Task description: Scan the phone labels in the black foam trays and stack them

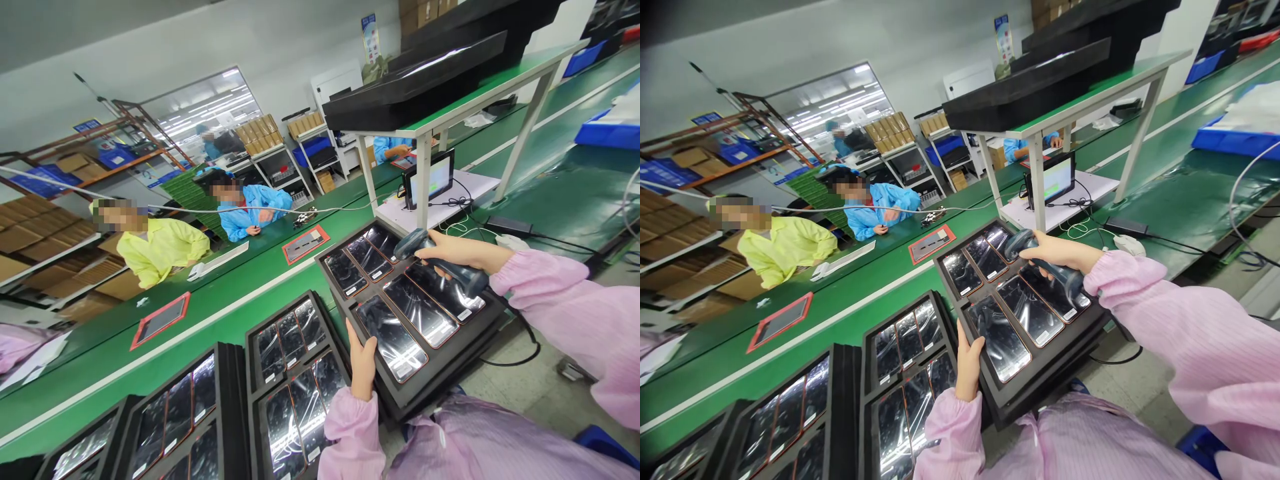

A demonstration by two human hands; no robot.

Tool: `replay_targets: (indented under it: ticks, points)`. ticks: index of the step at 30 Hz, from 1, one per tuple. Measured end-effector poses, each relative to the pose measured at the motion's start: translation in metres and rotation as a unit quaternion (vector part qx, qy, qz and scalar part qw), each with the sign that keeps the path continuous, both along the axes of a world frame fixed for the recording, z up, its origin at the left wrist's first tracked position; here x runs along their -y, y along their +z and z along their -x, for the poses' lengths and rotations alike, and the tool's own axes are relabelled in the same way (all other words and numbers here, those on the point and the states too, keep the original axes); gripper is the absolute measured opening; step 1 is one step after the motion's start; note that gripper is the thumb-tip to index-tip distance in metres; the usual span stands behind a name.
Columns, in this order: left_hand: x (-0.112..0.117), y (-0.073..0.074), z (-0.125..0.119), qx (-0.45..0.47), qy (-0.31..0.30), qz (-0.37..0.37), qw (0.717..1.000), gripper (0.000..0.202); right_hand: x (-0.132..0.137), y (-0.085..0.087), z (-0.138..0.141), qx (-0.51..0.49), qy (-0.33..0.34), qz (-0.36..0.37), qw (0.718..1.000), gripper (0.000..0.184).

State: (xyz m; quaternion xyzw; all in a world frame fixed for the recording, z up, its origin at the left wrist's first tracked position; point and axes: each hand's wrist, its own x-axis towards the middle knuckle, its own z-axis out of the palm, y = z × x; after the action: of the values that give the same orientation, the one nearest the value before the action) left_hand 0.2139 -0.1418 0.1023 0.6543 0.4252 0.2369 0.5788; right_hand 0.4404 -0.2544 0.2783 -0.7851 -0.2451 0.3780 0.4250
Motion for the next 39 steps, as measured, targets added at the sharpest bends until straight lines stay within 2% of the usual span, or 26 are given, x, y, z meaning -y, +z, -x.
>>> replay_targets:
  ticks: [2, 6, 9, 12, 14, 19, 23, 28, 34, 39]
  points:
    - [0.0, -0.002, 0.0, 0.002, -0.003, -0.002, 1.0, 0.08, 0.02, -0.002, 0.007, -0.025, -0.016, 0.02, 0.999, 0.032]
    - [-0.001, -0.006, 0.0, 0.019, -0.004, 0.004, 1.0, 0.084, 0.079, -0.018, 0.023, -0.075, -0.024, 0.072, 0.994, 0.048]
    - [-0.001, -0.007, 0.0, 0.026, -0.003, 0.01, 1.0, 0.088, 0.117, -0.031, 0.034, -0.086, -0.044, 0.083, 0.992, 0.073]
    - [-0.001, -0.005, 0.001, 0.024, -0.01, 0.013, 1.0, 0.087, 0.135, -0.04, 0.042, -0.088, -0.061, 0.106, 0.989, 0.094]
    - [-0.001, -0.004, 0.001, 0.021, -0.012, 0.011, 1.0, 0.085, 0.139, -0.041, 0.047, -0.079, -0.07, 0.125, 0.986, 0.1]
    - [-0.003, -0.005, 0.002, 0.021, -0.013, -0.007, 1.0, 0.084, 0.138, -0.031, 0.056, -0.031, -0.081, 0.13, 0.988, 0.1]
    - [-0.002, -0.005, 0.001, 0.021, -0.011, -0.009, 1.0, 0.084, 0.133, -0.027, 0.069, -0.057, -0.086, 0.12, 0.987, 0.108]
    - [-0.001, 0.0, -0.001, 0.006, -0.016, 0.002, 1.0, 0.088, 0.12, -0.029, 0.09, -0.111, -0.031, 0.138, 0.984, 0.11]
    - [0.0, 0.002, -0.002, 0.012, -0.022, 0.008, 1.0, 0.084, 0.108, -0.027, 0.1, -0.098, -0.045, 0.143, 0.984, 0.113]
    - [0.001, 0.007, -0.002, 0.014, -0.029, 0.009, 0.999, 0.079, 0.114, -0.028, 0.101, -0.08, -0.05, 0.142, 0.985, 0.114]
